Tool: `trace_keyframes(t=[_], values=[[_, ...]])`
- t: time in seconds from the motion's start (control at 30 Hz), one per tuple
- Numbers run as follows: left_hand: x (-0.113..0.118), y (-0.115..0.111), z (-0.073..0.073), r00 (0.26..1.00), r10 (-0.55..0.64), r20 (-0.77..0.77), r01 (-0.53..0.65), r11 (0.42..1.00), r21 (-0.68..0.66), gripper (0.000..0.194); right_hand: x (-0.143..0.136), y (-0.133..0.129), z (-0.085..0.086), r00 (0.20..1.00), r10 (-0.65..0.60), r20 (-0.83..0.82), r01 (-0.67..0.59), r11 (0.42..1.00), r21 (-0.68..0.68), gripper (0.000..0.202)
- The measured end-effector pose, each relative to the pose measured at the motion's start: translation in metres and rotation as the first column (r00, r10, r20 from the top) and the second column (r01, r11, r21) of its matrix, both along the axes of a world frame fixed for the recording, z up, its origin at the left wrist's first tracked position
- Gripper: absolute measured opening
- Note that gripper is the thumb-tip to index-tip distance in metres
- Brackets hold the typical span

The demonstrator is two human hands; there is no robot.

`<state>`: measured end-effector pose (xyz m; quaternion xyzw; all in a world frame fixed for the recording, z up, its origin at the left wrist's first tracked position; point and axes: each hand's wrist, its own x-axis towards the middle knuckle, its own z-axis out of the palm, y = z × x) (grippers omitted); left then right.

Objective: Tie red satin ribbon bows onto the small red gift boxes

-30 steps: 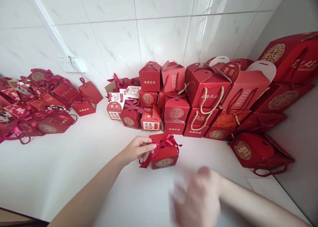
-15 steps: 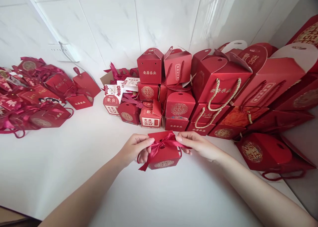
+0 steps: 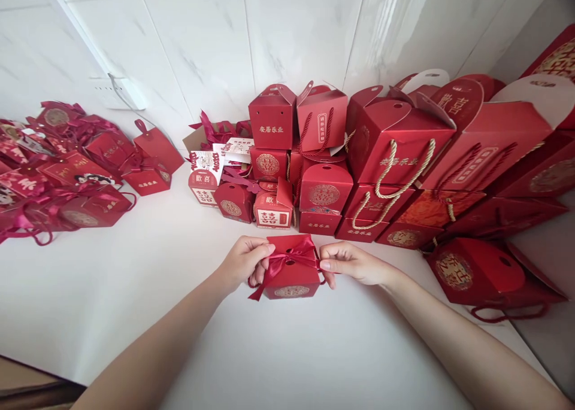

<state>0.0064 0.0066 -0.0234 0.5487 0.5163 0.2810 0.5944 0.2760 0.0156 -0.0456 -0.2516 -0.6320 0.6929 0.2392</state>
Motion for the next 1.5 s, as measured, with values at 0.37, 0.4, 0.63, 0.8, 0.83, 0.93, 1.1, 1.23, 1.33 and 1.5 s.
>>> trace_keyframes(t=[0.37, 0.4, 0.63, 0.8, 0.83, 0.93, 1.1, 1.23, 1.33, 1.5], values=[[-0.003, -0.001, 0.013, 0.992, -0.054, -0.113, 0.069, 0.988, 0.137, 0.045, -0.008, -0.042, 0.071, 0.803, -0.567, 0.186, 0.053, 0.378, 0.924, 0.02], [-0.002, -0.001, 0.013, 0.993, -0.034, -0.117, 0.051, 0.988, 0.147, 0.046, -0.024, -0.051, 0.07, 0.837, -0.522, 0.166, -0.039, 0.246, 0.968, 0.021], [0.005, -0.007, 0.02, 0.969, 0.017, -0.246, 0.045, 0.969, 0.244, 0.058, -0.1, -0.066, 0.031, 0.831, -0.545, 0.111, -0.249, -0.187, 0.95, 0.017], [0.005, -0.007, 0.025, 0.954, -0.023, -0.3, 0.1, 0.965, 0.242, 0.063, -0.101, -0.059, 0.025, 0.887, -0.461, -0.026, -0.049, -0.15, 0.987, 0.023], [0.005, -0.007, 0.025, 0.953, -0.025, -0.301, 0.1, 0.967, 0.236, 0.063, -0.1, -0.059, 0.026, 0.897, -0.441, -0.037, -0.028, -0.14, 0.99, 0.025], [0.005, -0.007, 0.026, 0.952, -0.024, -0.305, 0.092, 0.973, 0.211, 0.062, -0.099, -0.059, 0.029, 0.917, -0.396, -0.045, 0.005, -0.101, 0.995, 0.027], [0.009, -0.009, 0.03, 0.95, -0.041, -0.309, 0.095, 0.982, 0.162, 0.059, -0.097, -0.056, 0.026, 0.942, -0.335, 0.013, -0.045, -0.086, 0.995, 0.024], [0.011, -0.01, 0.031, 0.94, -0.03, -0.341, 0.108, 0.971, 0.213, 0.058, -0.094, -0.055, 0.024, 0.972, -0.215, 0.091, -0.109, -0.071, 0.991, 0.024], [0.009, -0.01, 0.031, 0.936, -0.045, -0.348, 0.133, 0.963, 0.233, 0.056, -0.088, -0.056, 0.036, 0.986, -0.115, 0.118, -0.114, 0.041, 0.993, 0.023], [0.004, -0.01, 0.035, 0.959, -0.228, -0.169, 0.246, 0.965, 0.09, 0.031, -0.06, -0.04, 0.069, 0.988, -0.15, 0.046, 0.041, 0.53, 0.847, 0.015]])
